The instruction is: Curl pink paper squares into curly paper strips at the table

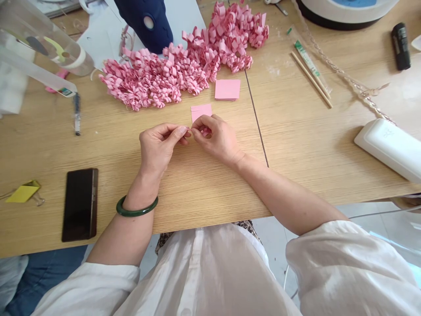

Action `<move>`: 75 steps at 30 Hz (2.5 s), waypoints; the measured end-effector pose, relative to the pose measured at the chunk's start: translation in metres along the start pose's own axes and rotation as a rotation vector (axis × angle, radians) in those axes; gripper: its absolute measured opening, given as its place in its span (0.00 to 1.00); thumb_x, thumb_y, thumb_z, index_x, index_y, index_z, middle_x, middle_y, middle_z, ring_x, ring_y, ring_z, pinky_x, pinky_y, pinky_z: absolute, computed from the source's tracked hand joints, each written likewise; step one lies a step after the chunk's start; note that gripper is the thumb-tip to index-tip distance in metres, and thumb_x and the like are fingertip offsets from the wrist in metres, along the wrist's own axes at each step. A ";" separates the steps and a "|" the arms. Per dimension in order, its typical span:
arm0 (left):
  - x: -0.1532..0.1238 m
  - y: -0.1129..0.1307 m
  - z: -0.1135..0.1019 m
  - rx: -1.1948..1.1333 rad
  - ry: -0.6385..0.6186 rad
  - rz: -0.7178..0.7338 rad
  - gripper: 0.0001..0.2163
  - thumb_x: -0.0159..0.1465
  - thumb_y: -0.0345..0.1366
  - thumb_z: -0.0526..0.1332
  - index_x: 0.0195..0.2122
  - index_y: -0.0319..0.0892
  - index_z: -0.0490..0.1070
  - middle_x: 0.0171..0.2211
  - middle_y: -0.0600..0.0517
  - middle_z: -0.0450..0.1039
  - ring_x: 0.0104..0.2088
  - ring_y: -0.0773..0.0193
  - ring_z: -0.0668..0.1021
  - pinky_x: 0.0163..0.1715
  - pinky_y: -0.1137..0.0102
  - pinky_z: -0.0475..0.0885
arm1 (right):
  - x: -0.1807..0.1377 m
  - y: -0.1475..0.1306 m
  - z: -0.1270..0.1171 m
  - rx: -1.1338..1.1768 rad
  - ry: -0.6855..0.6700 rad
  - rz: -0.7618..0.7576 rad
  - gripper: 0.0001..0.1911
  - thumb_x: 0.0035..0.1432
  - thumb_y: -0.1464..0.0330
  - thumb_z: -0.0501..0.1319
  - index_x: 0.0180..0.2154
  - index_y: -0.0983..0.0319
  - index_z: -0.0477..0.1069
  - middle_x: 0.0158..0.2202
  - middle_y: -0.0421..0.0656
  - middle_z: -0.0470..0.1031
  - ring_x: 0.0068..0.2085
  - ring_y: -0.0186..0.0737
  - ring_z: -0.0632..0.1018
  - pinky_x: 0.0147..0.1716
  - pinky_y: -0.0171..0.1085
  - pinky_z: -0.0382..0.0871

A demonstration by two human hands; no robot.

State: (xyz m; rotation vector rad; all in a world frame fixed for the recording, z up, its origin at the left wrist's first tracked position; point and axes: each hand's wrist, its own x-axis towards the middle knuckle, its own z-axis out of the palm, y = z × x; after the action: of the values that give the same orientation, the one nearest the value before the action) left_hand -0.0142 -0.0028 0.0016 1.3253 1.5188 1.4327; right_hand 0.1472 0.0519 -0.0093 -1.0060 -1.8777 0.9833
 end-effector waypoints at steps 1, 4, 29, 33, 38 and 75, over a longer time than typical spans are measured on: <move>0.000 0.000 0.000 -0.001 0.001 -0.003 0.06 0.61 0.38 0.70 0.31 0.42 0.82 0.27 0.54 0.81 0.24 0.71 0.79 0.30 0.75 0.74 | 0.000 0.000 0.000 -0.002 -0.001 -0.005 0.02 0.58 0.72 0.64 0.32 0.63 0.74 0.30 0.40 0.72 0.28 0.31 0.68 0.32 0.35 0.65; 0.000 0.000 0.001 -0.008 0.006 -0.015 0.04 0.59 0.36 0.71 0.30 0.42 0.81 0.28 0.54 0.82 0.25 0.70 0.79 0.30 0.75 0.75 | -0.001 -0.002 -0.001 -0.007 -0.006 0.004 0.02 0.58 0.72 0.64 0.32 0.63 0.74 0.30 0.40 0.72 0.28 0.31 0.68 0.32 0.35 0.66; -0.001 0.000 0.002 -0.062 0.016 -0.143 0.09 0.52 0.36 0.74 0.26 0.42 0.75 0.24 0.55 0.76 0.24 0.71 0.75 0.27 0.73 0.72 | -0.004 -0.006 -0.003 -0.021 -0.069 0.006 0.04 0.58 0.70 0.62 0.35 0.62 0.77 0.35 0.43 0.73 0.33 0.35 0.73 0.37 0.37 0.70; 0.000 -0.001 0.001 -0.057 0.020 -0.157 0.09 0.52 0.36 0.74 0.25 0.42 0.75 0.24 0.55 0.76 0.24 0.71 0.74 0.27 0.74 0.72 | -0.004 -0.007 -0.004 -0.023 -0.069 -0.013 0.04 0.58 0.71 0.63 0.35 0.62 0.77 0.35 0.43 0.74 0.34 0.36 0.74 0.38 0.38 0.71; 0.001 -0.002 -0.001 -0.068 0.004 -0.163 0.09 0.51 0.35 0.74 0.26 0.41 0.75 0.25 0.56 0.76 0.25 0.71 0.75 0.29 0.74 0.72 | -0.004 -0.006 -0.004 -0.012 -0.068 -0.066 0.05 0.58 0.72 0.62 0.35 0.62 0.77 0.34 0.43 0.74 0.35 0.37 0.75 0.39 0.39 0.71; 0.001 0.003 0.002 -0.395 -0.069 -0.262 0.17 0.51 0.43 0.75 0.30 0.43 0.69 0.38 0.53 0.80 0.40 0.63 0.84 0.43 0.67 0.80 | 0.000 -0.011 0.000 0.600 -0.035 0.214 0.21 0.58 0.50 0.68 0.34 0.61 0.71 0.31 0.40 0.74 0.28 0.31 0.73 0.30 0.33 0.75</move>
State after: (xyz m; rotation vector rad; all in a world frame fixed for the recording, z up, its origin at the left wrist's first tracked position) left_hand -0.0123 -0.0015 0.0049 0.8941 1.2315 1.4093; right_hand 0.1445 0.0481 0.0002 -0.8286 -1.3760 1.5764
